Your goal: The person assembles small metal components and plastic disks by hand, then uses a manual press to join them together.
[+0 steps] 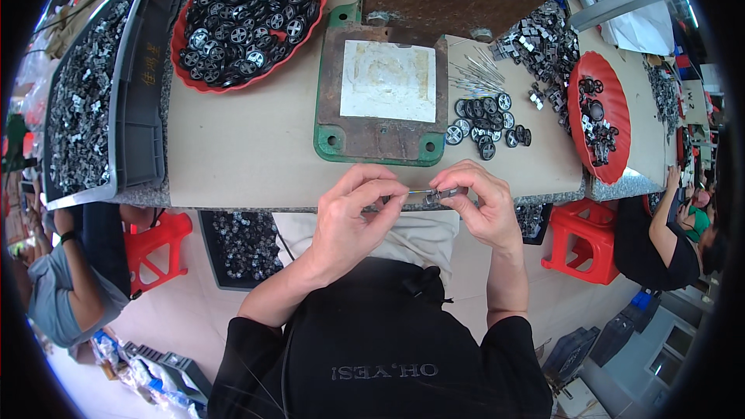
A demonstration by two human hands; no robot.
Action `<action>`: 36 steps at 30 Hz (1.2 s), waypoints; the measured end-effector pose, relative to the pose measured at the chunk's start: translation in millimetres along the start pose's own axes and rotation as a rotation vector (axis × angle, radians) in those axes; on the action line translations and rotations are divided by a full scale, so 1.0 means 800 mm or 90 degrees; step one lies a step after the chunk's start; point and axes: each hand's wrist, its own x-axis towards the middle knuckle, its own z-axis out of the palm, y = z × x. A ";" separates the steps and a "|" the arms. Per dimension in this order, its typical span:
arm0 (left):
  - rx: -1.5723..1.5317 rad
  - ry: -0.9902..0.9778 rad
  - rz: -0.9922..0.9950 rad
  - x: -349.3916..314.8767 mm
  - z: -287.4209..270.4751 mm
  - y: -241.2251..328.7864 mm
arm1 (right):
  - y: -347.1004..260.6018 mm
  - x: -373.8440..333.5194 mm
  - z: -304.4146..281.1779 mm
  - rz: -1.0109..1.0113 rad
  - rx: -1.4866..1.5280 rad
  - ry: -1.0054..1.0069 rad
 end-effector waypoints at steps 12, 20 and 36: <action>0.082 0.013 0.068 -0.006 0.000 -0.002 | -0.016 0.004 0.009 -0.178 -0.238 0.022; 0.065 -0.022 0.023 -0.006 -0.002 -0.001 | -0.014 0.005 0.017 -0.152 -0.160 -0.014; -0.269 -0.058 -0.161 -0.005 0.004 -0.025 | -0.013 -0.007 0.044 0.080 0.072 0.128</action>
